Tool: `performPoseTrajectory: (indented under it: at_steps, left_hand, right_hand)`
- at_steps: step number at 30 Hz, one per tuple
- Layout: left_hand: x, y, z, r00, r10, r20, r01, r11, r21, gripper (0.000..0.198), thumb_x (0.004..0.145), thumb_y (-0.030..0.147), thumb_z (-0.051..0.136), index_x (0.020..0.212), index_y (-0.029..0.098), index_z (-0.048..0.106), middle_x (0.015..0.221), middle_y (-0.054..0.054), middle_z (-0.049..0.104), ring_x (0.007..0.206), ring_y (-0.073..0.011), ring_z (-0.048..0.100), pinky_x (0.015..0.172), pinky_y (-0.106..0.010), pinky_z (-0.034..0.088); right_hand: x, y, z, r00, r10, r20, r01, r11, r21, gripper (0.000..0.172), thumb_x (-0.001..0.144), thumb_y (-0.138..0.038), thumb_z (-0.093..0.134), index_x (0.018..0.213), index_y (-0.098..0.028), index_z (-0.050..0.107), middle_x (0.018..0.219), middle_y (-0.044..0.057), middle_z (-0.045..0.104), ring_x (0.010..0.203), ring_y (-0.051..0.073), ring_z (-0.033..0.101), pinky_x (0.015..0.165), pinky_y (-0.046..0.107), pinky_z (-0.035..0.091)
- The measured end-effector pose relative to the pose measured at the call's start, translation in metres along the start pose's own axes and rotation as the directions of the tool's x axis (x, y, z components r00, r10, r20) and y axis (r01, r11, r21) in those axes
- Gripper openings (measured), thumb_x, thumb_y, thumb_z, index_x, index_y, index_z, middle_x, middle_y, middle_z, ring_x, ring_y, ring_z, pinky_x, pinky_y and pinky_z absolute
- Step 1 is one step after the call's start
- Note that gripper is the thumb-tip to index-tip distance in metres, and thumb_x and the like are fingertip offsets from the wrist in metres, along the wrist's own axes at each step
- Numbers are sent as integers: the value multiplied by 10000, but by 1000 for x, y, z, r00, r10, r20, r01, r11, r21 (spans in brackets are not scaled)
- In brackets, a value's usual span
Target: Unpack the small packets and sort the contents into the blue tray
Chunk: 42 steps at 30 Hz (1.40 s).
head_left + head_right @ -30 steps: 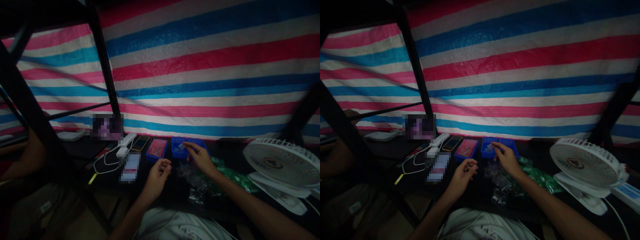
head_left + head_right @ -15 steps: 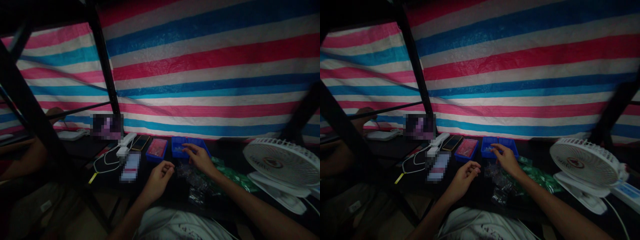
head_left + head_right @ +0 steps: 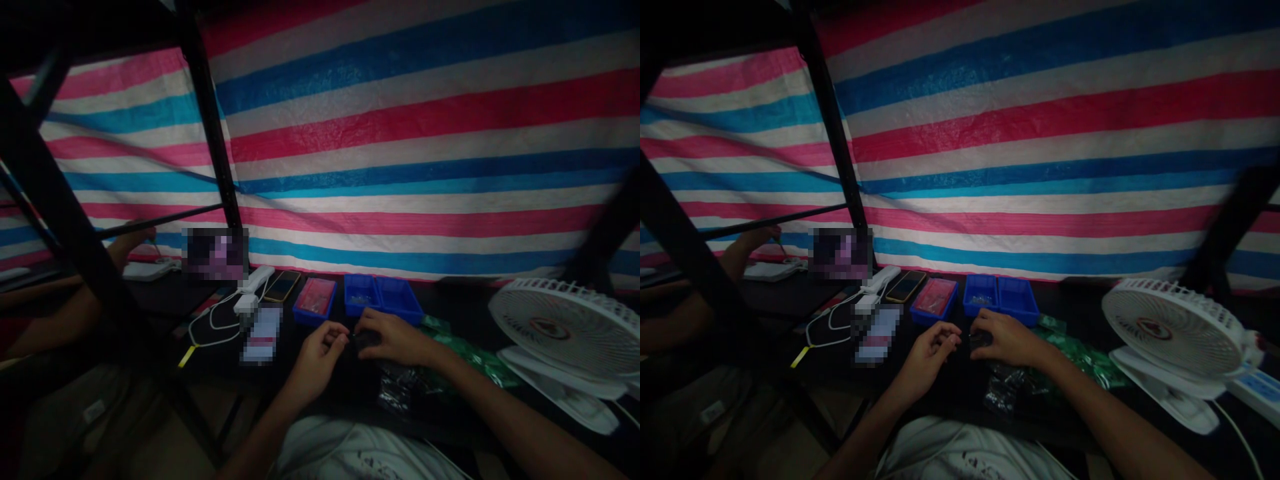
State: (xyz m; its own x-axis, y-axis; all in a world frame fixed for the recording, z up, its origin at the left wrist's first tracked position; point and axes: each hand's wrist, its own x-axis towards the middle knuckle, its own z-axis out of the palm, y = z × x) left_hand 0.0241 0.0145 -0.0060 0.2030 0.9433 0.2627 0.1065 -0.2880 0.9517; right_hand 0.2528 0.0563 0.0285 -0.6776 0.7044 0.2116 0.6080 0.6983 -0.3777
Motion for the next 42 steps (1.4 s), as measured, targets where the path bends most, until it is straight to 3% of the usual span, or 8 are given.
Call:
performPoseTrajectory:
  at_steps: [6,11,15,20,23,29,38,42]
  left_hand:
    - [0,0,0,1000,-11,1,11,1000,-6,240,931,396,606,1047,204,693,951,-52,700,829,-178,620,679,-254,452]
    - [0,0,-1,1000,-8,4,8,1000,-9,235,940,386,595,1055,201,682,955,-53,689,840,-177,618,690,-256,458]
    - [0,-3,0,1000,-8,0,8,1000,-19,235,942,385,596,1064,200,674,959,-50,675,846,-171,614,693,-251,459]
    - [2,-11,1,999,-1,-38,-1,999,-45,289,931,418,617,1125,206,646,952,-36,639,802,-150,599,669,-237,461]
    - [2,-10,2,999,6,-49,-8,999,-35,313,907,417,656,1135,202,645,992,-47,652,812,-150,601,696,-241,472]
    - [-2,0,1,998,28,48,-29,999,26,254,915,427,646,916,178,696,866,-35,685,759,-156,594,670,-243,435]
    - [-3,7,3,995,14,103,-15,1000,14,221,852,383,730,931,177,720,821,-19,680,740,-154,586,671,-247,433]
    - [-3,5,3,995,22,93,-23,1000,10,238,876,409,694,903,174,720,809,-24,672,750,-163,584,692,-252,444]
  right_hand:
    - [0,2,3,999,-24,-23,25,999,41,217,965,-413,627,1008,-205,671,991,48,638,886,204,621,769,292,456]
    - [3,2,4,994,-41,-97,46,998,50,262,1039,-374,495,946,-199,667,942,51,629,865,198,615,770,296,447]
    - [5,0,3,979,-4,-203,45,980,196,282,1021,-409,525,905,-191,661,907,49,626,852,199,611,768,298,459]
    - [5,-7,5,985,132,-108,-39,793,608,288,945,-476,630,957,-190,655,859,22,643,692,163,620,640,266,482]
    - [5,-11,6,990,129,-53,-53,701,711,293,909,-471,680,972,-184,669,826,14,659,716,163,622,664,265,483]
    - [7,-13,6,991,126,-45,-49,655,754,304,849,-459,754,952,-179,699,820,13,672,740,162,614,685,264,465]
    - [7,-9,6,988,77,-133,26,770,638,289,837,-471,762,871,-186,737,843,18,613,753,162,556,683,269,436]
    - [7,-10,7,990,116,-78,-32,728,685,324,834,-507,752,877,-188,716,755,-2,608,676,151,531,639,261,416]
